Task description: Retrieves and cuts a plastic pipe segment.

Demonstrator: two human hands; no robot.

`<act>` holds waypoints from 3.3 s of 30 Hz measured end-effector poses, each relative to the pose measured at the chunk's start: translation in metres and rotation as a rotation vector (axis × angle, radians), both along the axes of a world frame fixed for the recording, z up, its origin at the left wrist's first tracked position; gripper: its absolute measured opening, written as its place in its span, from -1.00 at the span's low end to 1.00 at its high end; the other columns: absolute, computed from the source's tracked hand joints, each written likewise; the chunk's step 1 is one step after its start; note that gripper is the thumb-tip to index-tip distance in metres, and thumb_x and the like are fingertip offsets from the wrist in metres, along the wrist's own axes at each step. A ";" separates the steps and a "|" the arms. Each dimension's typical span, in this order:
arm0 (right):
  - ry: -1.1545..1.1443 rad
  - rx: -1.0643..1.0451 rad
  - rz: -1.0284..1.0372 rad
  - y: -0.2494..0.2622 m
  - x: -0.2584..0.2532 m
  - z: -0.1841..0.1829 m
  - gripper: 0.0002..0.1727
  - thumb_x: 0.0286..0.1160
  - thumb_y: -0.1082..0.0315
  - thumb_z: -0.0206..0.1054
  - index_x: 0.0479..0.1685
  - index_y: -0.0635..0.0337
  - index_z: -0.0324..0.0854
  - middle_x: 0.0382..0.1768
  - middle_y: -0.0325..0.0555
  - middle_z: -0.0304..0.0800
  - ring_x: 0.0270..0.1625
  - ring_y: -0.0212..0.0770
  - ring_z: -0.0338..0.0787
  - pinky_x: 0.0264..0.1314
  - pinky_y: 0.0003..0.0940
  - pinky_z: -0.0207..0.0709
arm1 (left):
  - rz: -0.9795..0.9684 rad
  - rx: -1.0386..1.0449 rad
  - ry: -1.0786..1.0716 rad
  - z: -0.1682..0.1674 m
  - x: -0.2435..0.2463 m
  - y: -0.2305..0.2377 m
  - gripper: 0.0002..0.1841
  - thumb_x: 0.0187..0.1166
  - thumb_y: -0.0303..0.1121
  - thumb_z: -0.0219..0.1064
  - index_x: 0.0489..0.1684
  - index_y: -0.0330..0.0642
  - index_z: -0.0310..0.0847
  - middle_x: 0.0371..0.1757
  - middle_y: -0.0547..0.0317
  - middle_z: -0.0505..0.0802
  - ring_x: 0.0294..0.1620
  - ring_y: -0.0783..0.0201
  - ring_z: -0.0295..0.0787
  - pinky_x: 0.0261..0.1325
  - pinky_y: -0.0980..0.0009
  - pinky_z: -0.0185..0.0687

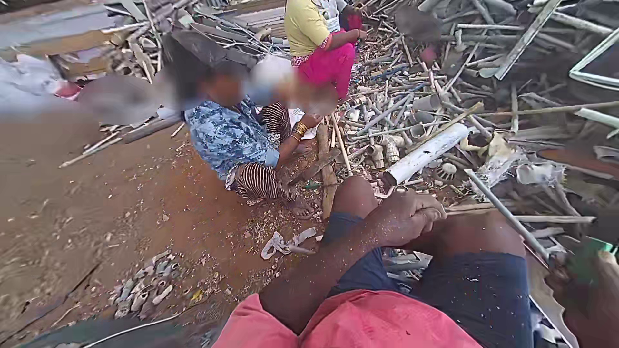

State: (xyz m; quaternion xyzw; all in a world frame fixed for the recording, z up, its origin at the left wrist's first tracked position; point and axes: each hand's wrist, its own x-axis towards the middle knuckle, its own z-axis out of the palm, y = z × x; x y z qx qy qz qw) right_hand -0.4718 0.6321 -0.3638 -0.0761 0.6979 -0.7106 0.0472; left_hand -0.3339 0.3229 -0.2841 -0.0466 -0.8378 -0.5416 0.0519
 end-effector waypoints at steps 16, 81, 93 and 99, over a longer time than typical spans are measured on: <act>0.185 0.289 0.219 -0.056 0.026 0.000 -0.70 0.63 0.33 0.25 0.12 0.35 0.72 -0.24 0.02 0.80 -0.23 -0.28 0.73 -0.11 -0.32 0.59 | 0.148 0.411 -0.040 -0.069 -0.094 0.106 -0.67 0.54 -0.49 0.40 0.24 -0.36 0.63 -0.14 0.21 0.92 -0.10 0.45 0.88 0.03 0.53 0.80; 0.351 1.088 -1.115 0.211 -0.096 0.144 -0.40 0.81 -0.14 0.02 0.32 0.29 0.42 -0.08 0.37 0.70 -0.03 0.39 0.75 -0.03 0.43 0.52 | 0.331 0.870 -0.080 -0.107 -0.137 -0.002 -0.80 0.68 -0.55 0.23 0.15 -0.36 0.64 -0.15 0.07 0.94 -0.22 0.23 0.94 -0.09 0.35 0.89; 0.234 0.835 -1.225 0.233 -0.087 0.121 -0.31 0.71 -0.27 0.11 0.02 0.32 0.63 -0.20 0.26 0.70 -0.09 0.24 0.71 -0.01 0.33 0.48 | 0.327 0.880 -0.073 -0.103 -0.135 -0.003 -0.81 0.69 -0.53 0.23 0.14 -0.37 0.64 -0.16 0.03 0.94 -0.23 0.16 0.95 -0.09 0.27 0.91; 0.284 0.956 -1.290 0.231 -0.061 0.111 -0.26 0.81 -0.28 -0.11 0.48 0.25 0.36 0.10 0.35 0.70 0.18 0.35 0.74 0.20 0.34 0.53 | 0.298 0.862 -0.091 -0.105 -0.135 0.003 -0.81 0.71 -0.52 0.19 0.15 -0.35 0.63 -0.15 0.07 0.94 -0.21 0.18 0.95 -0.05 0.28 0.91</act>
